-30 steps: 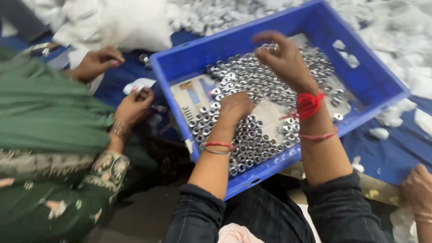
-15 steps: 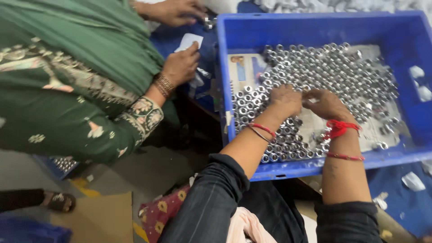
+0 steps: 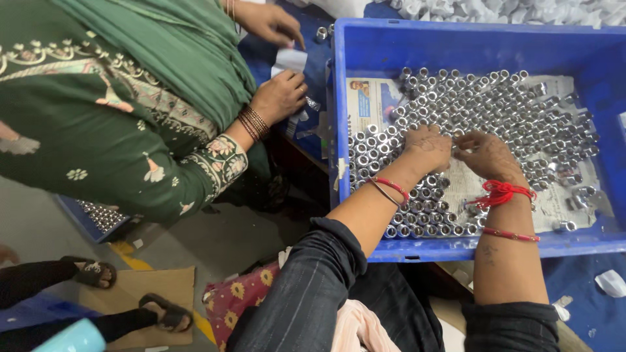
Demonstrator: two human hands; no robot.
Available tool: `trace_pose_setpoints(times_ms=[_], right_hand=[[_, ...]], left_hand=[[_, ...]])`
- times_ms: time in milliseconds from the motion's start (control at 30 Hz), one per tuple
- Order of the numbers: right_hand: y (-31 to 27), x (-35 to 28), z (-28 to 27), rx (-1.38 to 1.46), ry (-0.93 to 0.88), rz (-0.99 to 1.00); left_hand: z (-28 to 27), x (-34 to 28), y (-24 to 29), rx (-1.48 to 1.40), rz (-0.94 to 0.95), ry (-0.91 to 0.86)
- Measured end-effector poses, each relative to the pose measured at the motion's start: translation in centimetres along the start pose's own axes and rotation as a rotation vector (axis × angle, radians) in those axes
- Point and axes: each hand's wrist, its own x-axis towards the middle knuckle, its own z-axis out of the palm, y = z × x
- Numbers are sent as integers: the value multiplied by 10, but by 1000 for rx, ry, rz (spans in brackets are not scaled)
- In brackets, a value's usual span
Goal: The person picks up metal couplers from a blue plastic bin, wraps them individually in small pieces of white fabric or padding, and places them aside while sitting on the floor.
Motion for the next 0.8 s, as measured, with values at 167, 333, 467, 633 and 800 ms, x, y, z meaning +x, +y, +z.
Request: trace_pose_setpoints(times_ms=[167, 333, 467, 633, 800], right_hand=[[3, 4, 5, -35, -30, -54], [3, 4, 6, -54, -30, -54], [6, 7, 6, -44, -41, -51], [22, 13, 12, -16, 65, -127], [18, 3, 9, -7, 97, 40]], left_hand=[[0, -5, 0, 13, 12, 7], [-3, -3, 3, 5, 17, -40], [-1, 0, 1, 20, 20, -30], [10, 8, -3, -6, 37, 46], [4, 5, -16, 26, 35, 60]])
